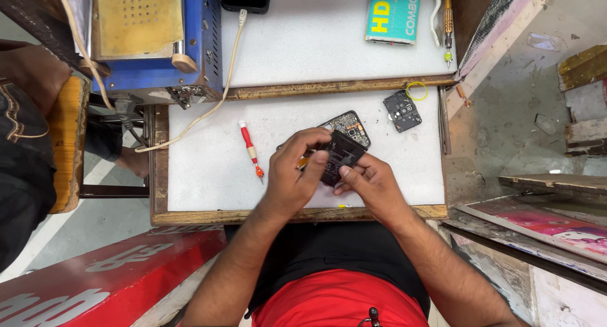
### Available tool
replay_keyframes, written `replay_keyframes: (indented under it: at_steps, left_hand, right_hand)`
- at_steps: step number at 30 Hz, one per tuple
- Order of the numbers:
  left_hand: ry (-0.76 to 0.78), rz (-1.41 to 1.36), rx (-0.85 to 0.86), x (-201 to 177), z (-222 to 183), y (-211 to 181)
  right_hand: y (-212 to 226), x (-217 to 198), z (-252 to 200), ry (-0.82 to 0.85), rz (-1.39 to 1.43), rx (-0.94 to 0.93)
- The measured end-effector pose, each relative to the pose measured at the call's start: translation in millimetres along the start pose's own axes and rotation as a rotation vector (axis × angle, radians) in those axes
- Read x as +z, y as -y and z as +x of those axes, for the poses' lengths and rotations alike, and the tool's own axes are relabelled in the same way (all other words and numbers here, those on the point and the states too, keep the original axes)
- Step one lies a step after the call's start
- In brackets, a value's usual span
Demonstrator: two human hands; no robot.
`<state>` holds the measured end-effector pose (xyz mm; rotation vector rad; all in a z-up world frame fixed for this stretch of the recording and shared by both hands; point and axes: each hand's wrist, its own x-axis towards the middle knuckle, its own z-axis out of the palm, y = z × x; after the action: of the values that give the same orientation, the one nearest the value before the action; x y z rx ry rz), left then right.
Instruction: The person uses a red-handled screwdriver to remove screws from a disassembled mobile phone on a white workbench. They then detach a small black component from the phone's internal assembly and place it on the table.
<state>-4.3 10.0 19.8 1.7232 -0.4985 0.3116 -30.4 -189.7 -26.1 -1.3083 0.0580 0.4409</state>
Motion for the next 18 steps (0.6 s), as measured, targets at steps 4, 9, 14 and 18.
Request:
replay_keyframes:
  at_steps: [4,9,14,18]
  left_hand:
    - [0.083,-0.202,-0.398,-14,-4,9]
    - [0.168,-0.395,-0.558,-29,-1,14]
    - [0.207,-0.087,-0.414,-27,2,7]
    - [0.044,0.043,-0.411,-10,1,1]
  right_hand:
    - [3,-4,-3,0.129,-0.027,0.018]
    - [9,3,-5,0.168,-0.101,-0.007]
    - [10,5,-6,0.137,-0.126,-0.012]
    - [8,5,-8,0.138,-0.195,-0.020]
